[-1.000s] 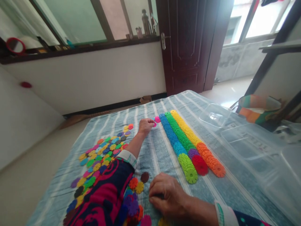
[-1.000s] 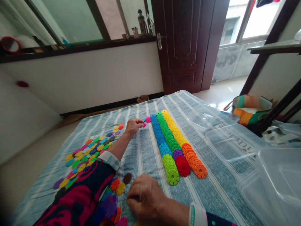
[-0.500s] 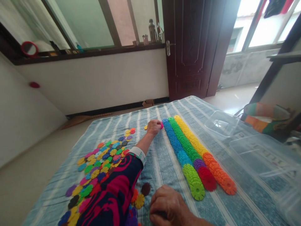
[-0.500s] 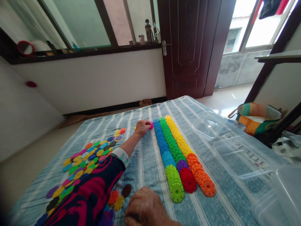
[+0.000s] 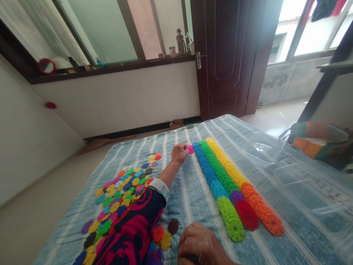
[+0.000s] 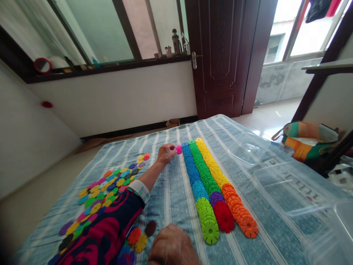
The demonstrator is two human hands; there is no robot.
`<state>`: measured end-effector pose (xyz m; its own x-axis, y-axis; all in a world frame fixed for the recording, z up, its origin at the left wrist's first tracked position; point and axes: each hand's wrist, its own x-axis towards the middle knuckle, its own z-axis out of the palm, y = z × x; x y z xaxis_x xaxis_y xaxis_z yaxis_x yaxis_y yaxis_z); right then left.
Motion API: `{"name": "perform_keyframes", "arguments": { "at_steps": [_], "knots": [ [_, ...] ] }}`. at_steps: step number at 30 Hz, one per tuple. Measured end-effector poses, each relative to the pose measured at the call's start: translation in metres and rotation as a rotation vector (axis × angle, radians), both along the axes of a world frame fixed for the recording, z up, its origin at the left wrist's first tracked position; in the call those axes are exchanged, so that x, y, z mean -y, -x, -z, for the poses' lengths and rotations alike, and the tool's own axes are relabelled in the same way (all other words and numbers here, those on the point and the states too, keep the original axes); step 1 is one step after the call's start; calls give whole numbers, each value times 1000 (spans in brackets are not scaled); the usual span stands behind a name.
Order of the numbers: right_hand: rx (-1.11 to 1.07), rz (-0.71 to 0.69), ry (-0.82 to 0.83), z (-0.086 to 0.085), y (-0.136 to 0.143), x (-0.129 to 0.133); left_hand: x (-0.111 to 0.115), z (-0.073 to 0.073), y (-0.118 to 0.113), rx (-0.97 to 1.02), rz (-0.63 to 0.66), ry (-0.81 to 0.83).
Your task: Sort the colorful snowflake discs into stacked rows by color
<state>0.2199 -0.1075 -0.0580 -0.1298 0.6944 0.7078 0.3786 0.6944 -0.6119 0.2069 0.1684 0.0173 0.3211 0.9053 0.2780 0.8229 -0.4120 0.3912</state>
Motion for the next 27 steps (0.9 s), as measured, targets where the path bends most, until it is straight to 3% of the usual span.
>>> {"name": "perform_keyframes", "arguments": {
  "at_steps": [8, 20, 24, 27],
  "knots": [
    [-9, -4, 5, 4, 1, 0, 9, 5, -1, -34, -53, 48],
    [-85, -4, -41, 1, 2, -2, 11, 7, -2, -2, -23, 14],
    [-39, -47, 33, -5, -4, 3, 20, -3, 17, 18, -2, -1],
    [-9, -76, 107, -12, -9, 9, 34, -15, 50, 24, 41, 0]
  ]
}}
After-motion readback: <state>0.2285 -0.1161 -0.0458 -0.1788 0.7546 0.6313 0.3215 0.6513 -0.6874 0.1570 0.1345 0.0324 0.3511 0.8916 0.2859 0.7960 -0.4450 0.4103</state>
